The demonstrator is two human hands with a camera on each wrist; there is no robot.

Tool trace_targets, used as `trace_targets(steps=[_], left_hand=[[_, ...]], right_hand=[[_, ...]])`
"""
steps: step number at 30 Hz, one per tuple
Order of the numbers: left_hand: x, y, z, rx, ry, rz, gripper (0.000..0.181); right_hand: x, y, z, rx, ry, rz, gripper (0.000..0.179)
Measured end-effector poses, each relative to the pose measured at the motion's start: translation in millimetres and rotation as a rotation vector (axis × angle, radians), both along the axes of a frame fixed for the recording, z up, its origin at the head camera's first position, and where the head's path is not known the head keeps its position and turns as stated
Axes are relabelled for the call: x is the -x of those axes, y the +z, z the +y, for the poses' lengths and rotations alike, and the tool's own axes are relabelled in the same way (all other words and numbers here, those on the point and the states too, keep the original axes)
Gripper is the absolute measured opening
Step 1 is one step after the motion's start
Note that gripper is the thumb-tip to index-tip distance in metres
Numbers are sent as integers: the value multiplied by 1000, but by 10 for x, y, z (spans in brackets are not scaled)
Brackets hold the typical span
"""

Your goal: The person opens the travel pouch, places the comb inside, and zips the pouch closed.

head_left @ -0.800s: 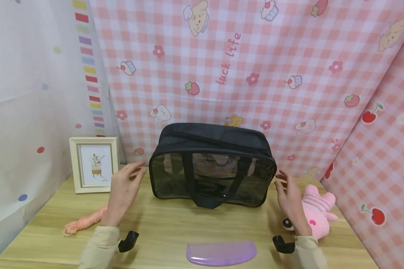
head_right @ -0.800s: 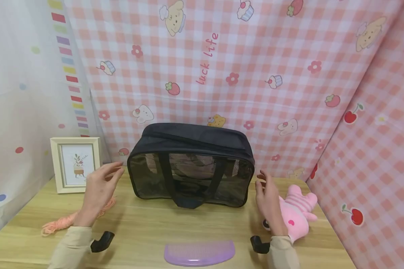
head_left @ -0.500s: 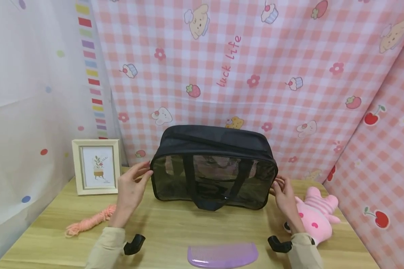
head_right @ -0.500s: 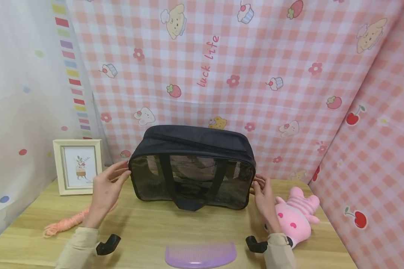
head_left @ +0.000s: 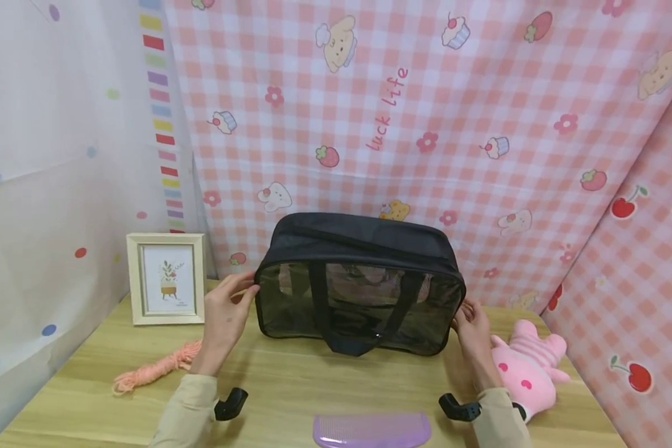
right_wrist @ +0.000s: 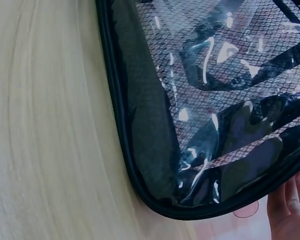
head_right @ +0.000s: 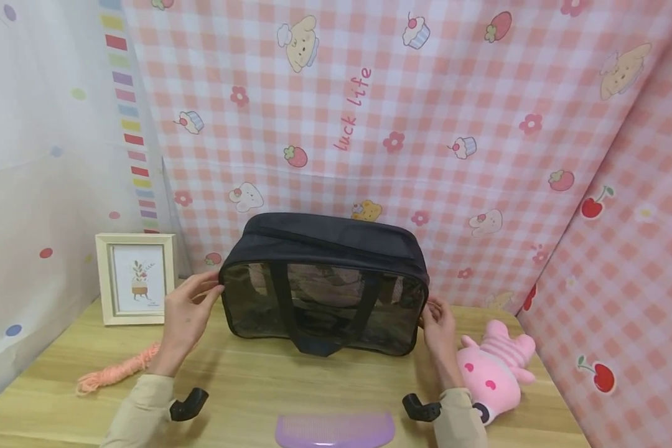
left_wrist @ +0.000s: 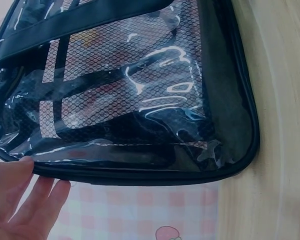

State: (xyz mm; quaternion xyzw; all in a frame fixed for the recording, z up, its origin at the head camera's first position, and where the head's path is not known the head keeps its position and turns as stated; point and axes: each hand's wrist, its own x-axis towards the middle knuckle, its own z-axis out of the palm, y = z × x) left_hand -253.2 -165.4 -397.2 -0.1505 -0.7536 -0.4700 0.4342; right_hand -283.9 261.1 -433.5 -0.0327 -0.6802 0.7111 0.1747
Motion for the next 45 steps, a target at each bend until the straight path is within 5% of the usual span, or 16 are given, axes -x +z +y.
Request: trace_targets(steps=[7, 15, 22, 33, 40, 45], left_hand=[[-28, -25, -21, 3, 23, -26, 27], [0, -33, -12, 26, 17, -23, 25], [-6, -1, -30, 27, 18, -34, 26], [-1, -12, -26, 46, 12, -30, 26], [0, -9, -12, 39, 5, -34, 25], [-11, -2, -14, 39, 10, -40, 25]], right_hand=[[-2, -1, 0, 13, -126, 38, 19], [-37, 116, 57, 230, -168, 162, 5], [-16, 306, 70, 61, -162, 226, 5], [-49, 346, 152, -97, -181, 191, 19], [-29, 532, 222, 43, -114, 276, 15], [-25, 639, 215, 11, -85, 309, 16]])
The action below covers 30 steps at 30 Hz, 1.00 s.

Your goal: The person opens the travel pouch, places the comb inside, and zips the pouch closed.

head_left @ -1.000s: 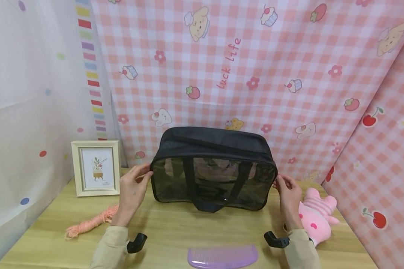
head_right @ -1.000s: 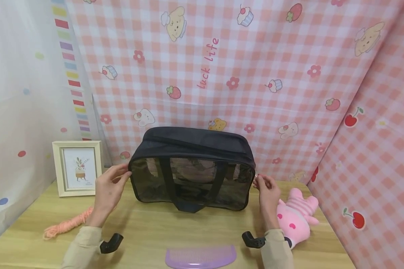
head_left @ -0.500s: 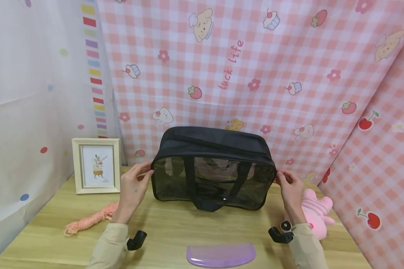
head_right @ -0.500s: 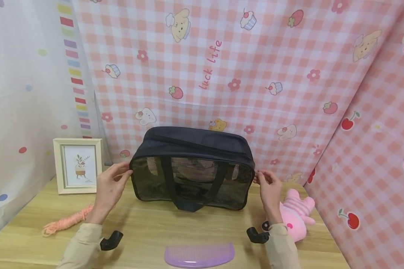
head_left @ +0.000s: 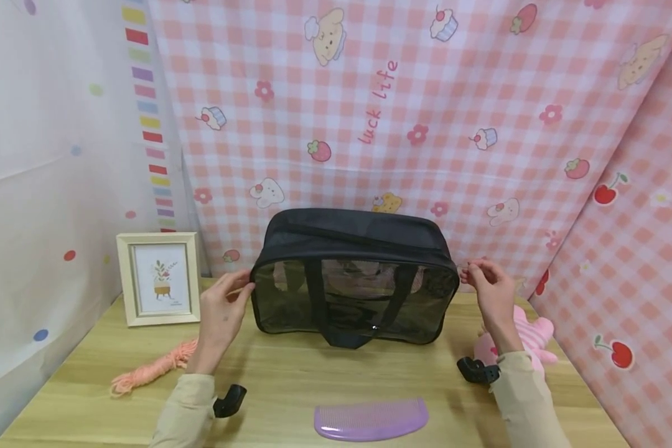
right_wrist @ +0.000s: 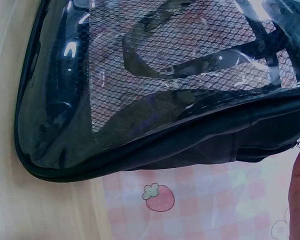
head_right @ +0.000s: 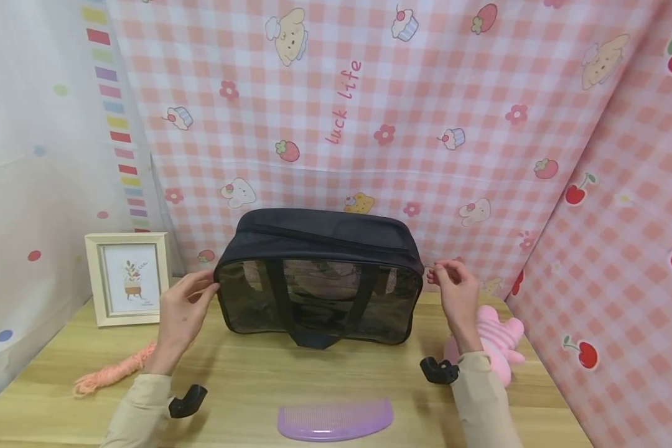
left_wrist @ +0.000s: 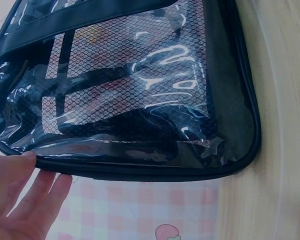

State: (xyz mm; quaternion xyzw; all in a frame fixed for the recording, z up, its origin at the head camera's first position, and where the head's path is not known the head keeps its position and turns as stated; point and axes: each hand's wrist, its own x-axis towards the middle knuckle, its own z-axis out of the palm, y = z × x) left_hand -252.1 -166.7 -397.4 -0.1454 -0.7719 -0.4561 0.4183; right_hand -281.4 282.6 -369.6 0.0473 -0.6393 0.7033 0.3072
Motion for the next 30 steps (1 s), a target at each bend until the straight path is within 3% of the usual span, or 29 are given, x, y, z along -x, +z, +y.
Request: trace_targets(steps=[4, 11, 15, 24, 30], left_hand=[[-13, 8, -9, 6, 2, 9, 25], [-19, -6, -19, 15, 13, 29, 24], [-6, -14, 1, 15, 6, 38, 23], [-9, -35, 1, 11, 31, 60, 22], [5, -15, 13, 23, 17, 65, 21]], right_hand=[[2, 72, -15, -62, 3, 3, 17], [-207, 372, -151, -322, -31, -29, 16], [-230, 454, -119, -489, -49, -12, 17], [1, 584, -33, -769, -12, -2, 20], [24, 768, -90, -847, 37, 38, 14]])
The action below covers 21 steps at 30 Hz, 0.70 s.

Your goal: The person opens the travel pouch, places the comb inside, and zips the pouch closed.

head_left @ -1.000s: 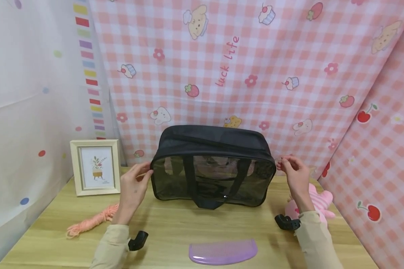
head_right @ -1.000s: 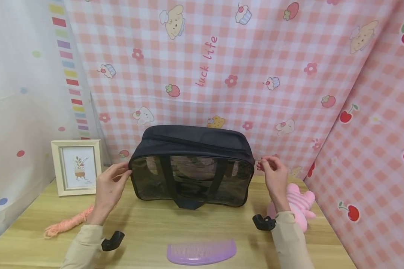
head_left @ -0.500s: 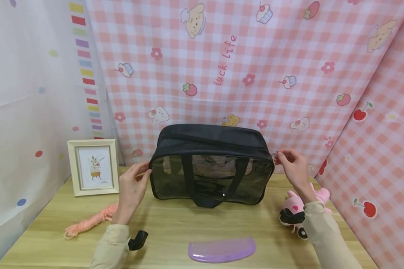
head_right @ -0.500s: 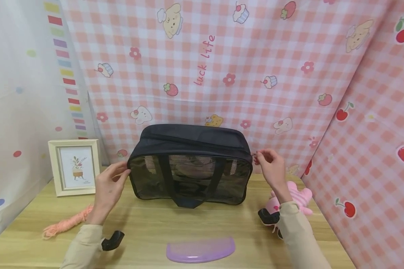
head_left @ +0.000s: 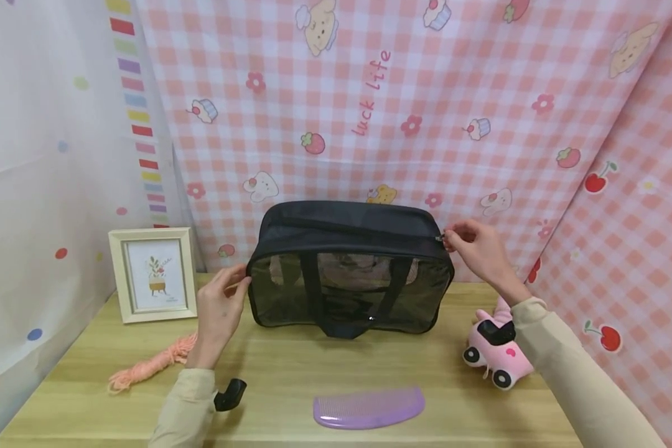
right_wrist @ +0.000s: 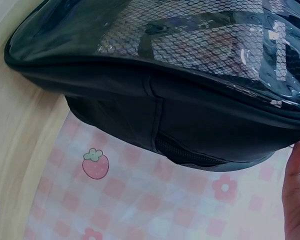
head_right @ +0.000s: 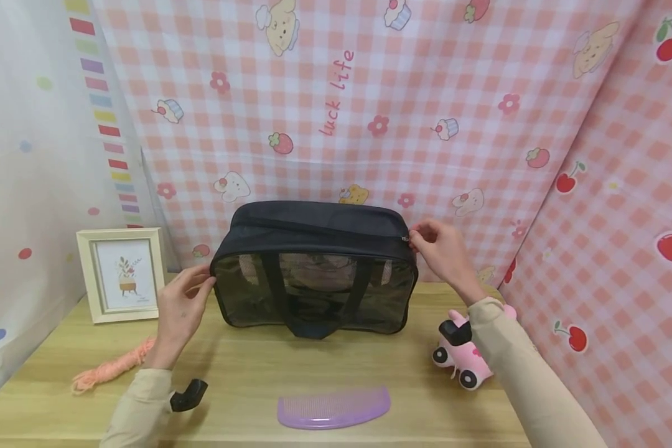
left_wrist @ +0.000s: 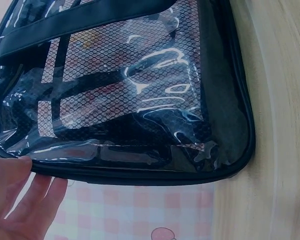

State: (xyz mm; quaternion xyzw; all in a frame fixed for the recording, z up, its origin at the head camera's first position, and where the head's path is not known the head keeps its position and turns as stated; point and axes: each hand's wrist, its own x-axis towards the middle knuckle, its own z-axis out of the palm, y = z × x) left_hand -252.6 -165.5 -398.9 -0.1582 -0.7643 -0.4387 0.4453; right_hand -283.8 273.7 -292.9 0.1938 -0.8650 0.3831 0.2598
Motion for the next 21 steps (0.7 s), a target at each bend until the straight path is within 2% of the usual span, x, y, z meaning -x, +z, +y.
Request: trace_targets(steps=[5, 10, 16, 21], left_hand=[[18, 36, -26, 7, 7, 5, 22], [6, 11, -4, 13, 10, -7, 21], [-1, -35, 24, 5, -9, -8, 21], [11, -17, 9, -10, -33, -3, 21]], right_hand=[[23, 75, -36, -24, 28, -17, 14], [28, 123, -22, -50, 34, -33, 12], [38, 209, -51, -157, -3, -36, 15], [48, 301, -147, -218, 32, -33, 15]])
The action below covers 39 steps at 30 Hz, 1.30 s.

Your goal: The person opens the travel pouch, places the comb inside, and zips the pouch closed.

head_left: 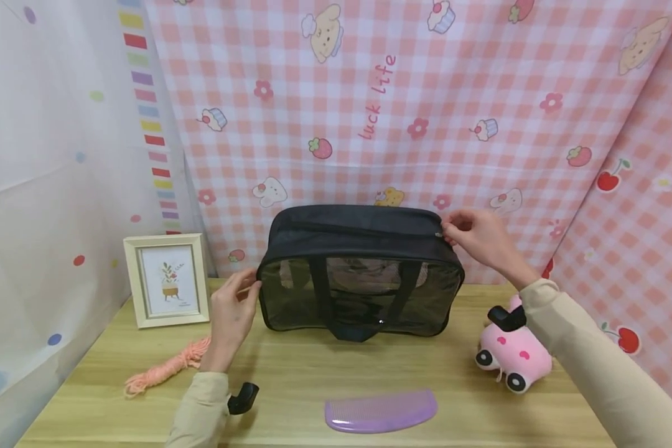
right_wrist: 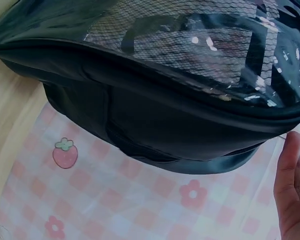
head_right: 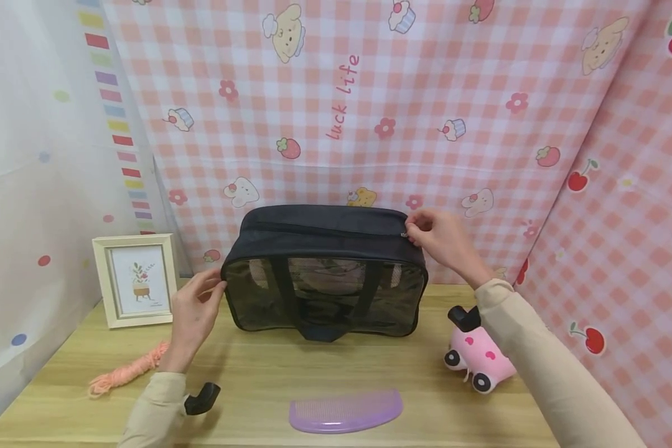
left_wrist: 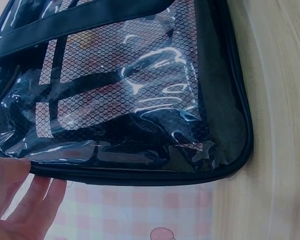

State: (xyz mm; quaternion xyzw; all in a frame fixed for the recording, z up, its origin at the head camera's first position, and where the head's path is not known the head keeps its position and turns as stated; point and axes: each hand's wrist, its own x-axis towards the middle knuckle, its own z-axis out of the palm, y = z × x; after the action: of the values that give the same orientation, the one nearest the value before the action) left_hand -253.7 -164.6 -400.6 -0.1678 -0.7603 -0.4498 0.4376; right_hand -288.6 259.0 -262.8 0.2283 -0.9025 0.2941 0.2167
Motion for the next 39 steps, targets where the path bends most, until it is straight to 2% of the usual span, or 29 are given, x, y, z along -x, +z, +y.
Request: trace_targets(steps=[9, 16, 20, 29, 39], left_hand=[[-7, 18, -26, 0, -14, 10, 21], [11, 11, -24, -4, -14, 12, 21], [3, 2, -11, -10, -14, -4, 21], [2, -11, -22, -27, -18, 1, 22], [1, -6, -9, -16, -13, -9, 21]], right_hand=[[27, 95, -86, -79, 55, 15, 8], [56, 204, -99, -175, 115, 24, 9], [62, 283, -130, -210, 125, 2, 11], [81, 385, -288, -229, 118, -100, 15], [79, 476, -428, -223, 141, -113, 15]])
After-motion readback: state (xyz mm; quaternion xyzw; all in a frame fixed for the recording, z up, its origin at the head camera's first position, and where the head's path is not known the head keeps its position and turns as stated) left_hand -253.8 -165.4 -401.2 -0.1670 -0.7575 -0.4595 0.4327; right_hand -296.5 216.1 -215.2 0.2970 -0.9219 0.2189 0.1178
